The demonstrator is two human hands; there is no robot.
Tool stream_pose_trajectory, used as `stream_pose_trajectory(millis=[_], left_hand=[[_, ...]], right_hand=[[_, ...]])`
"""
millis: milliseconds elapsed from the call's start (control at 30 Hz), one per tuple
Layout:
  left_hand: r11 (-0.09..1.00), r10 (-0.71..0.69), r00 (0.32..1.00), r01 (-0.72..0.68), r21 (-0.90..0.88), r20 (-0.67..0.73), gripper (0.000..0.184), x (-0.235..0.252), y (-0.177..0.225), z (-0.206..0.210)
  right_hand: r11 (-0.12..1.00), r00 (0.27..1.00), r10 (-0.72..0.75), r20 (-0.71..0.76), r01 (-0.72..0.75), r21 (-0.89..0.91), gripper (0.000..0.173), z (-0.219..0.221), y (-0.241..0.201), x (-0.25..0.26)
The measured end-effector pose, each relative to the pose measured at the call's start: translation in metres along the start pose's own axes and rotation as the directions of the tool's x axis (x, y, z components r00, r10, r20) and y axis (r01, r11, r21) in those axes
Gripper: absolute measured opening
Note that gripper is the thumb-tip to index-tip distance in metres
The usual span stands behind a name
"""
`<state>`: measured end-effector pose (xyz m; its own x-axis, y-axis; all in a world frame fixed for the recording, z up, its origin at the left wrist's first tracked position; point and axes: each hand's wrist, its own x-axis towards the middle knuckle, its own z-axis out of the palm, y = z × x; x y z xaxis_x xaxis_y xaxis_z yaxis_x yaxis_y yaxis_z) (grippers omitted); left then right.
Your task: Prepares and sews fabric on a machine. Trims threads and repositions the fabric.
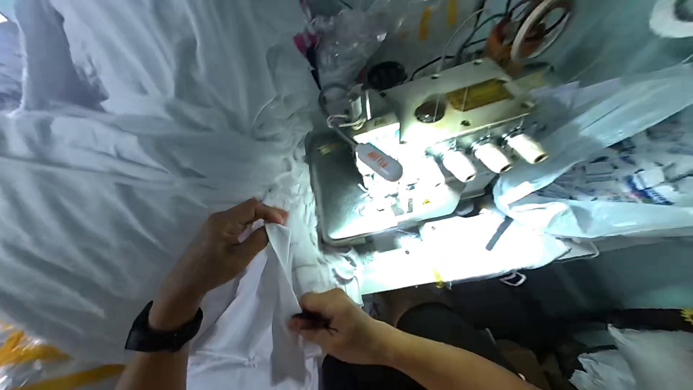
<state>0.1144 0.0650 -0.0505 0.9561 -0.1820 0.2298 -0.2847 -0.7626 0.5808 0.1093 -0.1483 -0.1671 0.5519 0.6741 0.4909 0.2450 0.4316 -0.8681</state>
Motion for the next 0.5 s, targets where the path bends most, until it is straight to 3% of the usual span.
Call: stream_pose_trajectory(millis=[100, 233, 333, 400, 500], left_hand=[[0.999, -0.008, 1.000, 0.008, 0.049, -0.008, 0.013, 0.035, -0.001, 0.004], [0.999, 0.019, 1.000, -0.019, 0.036, 0.006, 0.006, 0.070, -0.004, 0.022], [0.998, 0.032, 0.997, -0.029, -0.047, 0.068, 0.010, 0.088, -0.013, 0.053], [0.997, -0.052, 0.995, 0.058, -0.060, 0.089, 0.009, 0.093, -0.012, 0.074], [0.989, -0.145, 0.987, 0.145, -0.004, 0.072, 0.009, 0.091, -0.005, 0.091]], right_hand=[[0.996, 0.992, -0.027, -0.124, 0.037, 0.077, 0.020, -0.021, -0.009, 0.006], [0.975, 0.925, 0.184, -0.332, -0.129, 0.181, 0.016, -0.079, -0.015, -0.007], [0.974, 0.920, 0.224, -0.321, -0.210, 0.080, 0.018, -0.115, -0.007, -0.032], [0.959, 0.918, 0.285, -0.276, -0.273, 0.080, 0.018, -0.117, 0.009, -0.049], [0.961, 0.906, 0.262, -0.333, -0.278, -0.002, 0.019, -0.109, 0.040, -0.065]])
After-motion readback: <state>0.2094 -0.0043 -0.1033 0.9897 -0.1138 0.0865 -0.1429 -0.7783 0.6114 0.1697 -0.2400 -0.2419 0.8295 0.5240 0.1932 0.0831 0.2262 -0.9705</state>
